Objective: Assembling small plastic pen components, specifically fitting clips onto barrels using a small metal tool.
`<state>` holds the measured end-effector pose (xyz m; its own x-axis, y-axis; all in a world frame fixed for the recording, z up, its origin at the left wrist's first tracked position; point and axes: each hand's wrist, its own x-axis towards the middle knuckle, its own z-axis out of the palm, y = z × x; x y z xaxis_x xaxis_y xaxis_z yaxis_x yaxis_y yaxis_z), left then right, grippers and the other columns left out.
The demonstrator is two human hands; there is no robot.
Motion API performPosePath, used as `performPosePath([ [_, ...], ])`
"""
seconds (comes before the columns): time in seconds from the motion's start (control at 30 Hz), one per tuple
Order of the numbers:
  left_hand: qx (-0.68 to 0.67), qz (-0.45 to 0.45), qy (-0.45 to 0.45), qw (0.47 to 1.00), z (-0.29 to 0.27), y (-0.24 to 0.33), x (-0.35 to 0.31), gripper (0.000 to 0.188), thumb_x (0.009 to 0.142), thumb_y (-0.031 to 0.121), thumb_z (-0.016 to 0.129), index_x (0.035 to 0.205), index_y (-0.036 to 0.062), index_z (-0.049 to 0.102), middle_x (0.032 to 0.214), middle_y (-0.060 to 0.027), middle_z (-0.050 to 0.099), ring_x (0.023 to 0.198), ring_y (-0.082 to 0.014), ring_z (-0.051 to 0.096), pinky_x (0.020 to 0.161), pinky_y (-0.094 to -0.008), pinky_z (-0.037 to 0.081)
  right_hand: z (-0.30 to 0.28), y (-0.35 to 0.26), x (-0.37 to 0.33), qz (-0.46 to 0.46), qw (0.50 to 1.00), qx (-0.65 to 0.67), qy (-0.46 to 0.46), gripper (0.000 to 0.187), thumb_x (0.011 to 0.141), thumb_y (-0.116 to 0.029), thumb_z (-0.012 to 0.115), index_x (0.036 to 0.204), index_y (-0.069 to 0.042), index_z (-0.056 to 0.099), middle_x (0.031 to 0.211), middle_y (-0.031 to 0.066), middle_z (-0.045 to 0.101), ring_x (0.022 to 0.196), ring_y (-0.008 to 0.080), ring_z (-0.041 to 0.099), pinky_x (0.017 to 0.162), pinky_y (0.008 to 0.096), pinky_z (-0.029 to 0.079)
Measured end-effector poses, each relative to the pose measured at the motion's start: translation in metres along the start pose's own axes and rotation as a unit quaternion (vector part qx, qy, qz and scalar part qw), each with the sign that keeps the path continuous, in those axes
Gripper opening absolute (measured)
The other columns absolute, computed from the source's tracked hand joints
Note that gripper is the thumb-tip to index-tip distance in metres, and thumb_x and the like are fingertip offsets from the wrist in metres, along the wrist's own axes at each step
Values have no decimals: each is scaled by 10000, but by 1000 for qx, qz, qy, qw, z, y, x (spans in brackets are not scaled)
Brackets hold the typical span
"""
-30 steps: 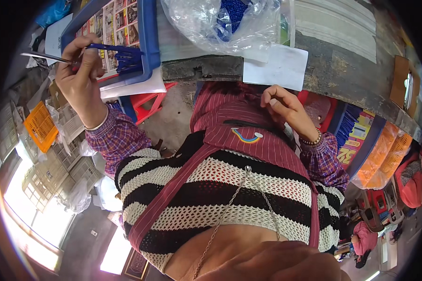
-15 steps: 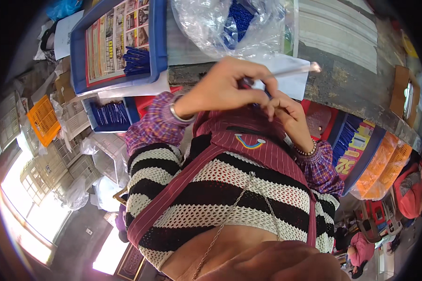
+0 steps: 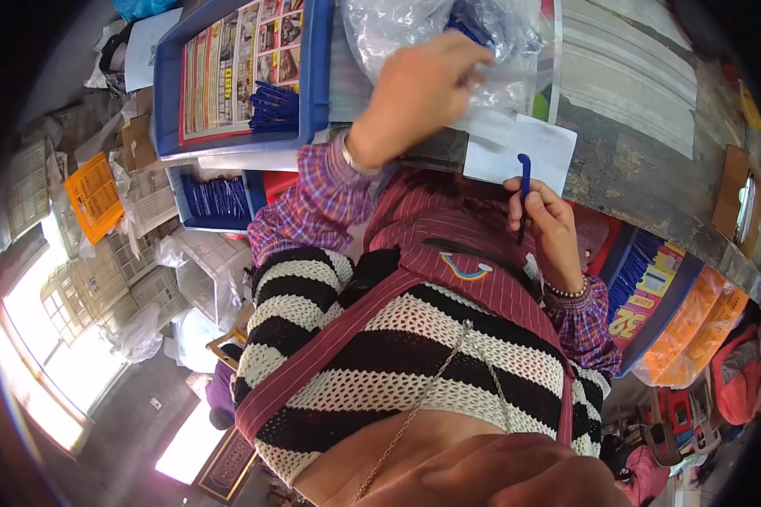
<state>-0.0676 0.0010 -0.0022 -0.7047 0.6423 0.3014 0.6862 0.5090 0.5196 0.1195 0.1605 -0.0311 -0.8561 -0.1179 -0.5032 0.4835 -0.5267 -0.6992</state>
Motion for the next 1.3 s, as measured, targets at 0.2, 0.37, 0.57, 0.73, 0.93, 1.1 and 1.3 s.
performPosePath([
  [0.2, 108, -31, 17, 994, 29, -31, 8, 178, 736, 158, 663, 909, 116, 668, 838, -59, 613, 741, -297, 616, 630, -392, 506, -7, 6, -4, 35, 999, 29, 1, 278, 971, -148, 436, 1149, 33, 550, 766, 5, 532, 636, 67, 470, 594, 199, 398],
  [0.37, 95, -25, 4, 995, 26, -37, 10, 136, 740, 162, 656, 870, 125, 671, 821, -57, 614, 740, -296, 613, 616, -397, 495, -14, 13, -3, 49, 998, 22, 23, 276, 949, -129, 471, 1166, 23, 547, 769, 4, 538, 634, 65, 476, 585, 195, 401],
  [0.57, 49, -18, 19, 998, 20, -31, 11, 137, 742, 145, 650, 875, 122, 679, 816, -61, 634, 716, -279, 619, 609, -382, 485, -18, 13, -5, 59, 997, 17, 39, 279, 941, -119, 483, 1175, 19, 548, 782, 6, 553, 630, 63, 490, 577, 198, 413],
  [0.73, -114, -75, 12, 991, 8, -22, 13, 138, 725, 81, 677, 863, 77, 685, 783, -71, 639, 629, -200, 621, 577, -288, 476, -22, 18, -6, 53, 998, 1, 30, 284, 932, -119, 508, 1180, 14, 547, 792, 8, 577, 617, 63, 505, 568, 197, 418],
  [0.93, -180, -119, 5, 977, 4, -22, 14, 134, 765, 46, 692, 898, 51, 708, 688, 50, 600, 577, 0, 414, 500, -171, 328, -25, 25, -8, 51, 998, -23, 41, 278, 926, -96, 510, 1174, 22, 555, 833, 35, 614, 613, 66, 524, 556, 197, 426],
  [1.1, -187, -162, -5, 969, 2, -25, 12, 110, 794, 60, 687, 900, 46, 712, 698, 62, 605, 606, 9, 438, 517, -153, 322, -24, 25, -5, 58, 997, -32, 47, 283, 924, -97, 518, 1170, 38, 560, 842, 43, 630, 621, 57, 523, 560, 195, 426],
  [1.3, -236, -110, 32, 965, 10, -36, 12, 150, 817, 30, 655, 963, 26, 686, 795, 11, 681, 680, 18, 537, 542, -122, 353, -29, 34, -1, 49, 997, -34, 46, 304, 924, -108, 531, 1183, 51, 550, 868, 53, 649, 642, 53, 536, 582, 193, 443],
])
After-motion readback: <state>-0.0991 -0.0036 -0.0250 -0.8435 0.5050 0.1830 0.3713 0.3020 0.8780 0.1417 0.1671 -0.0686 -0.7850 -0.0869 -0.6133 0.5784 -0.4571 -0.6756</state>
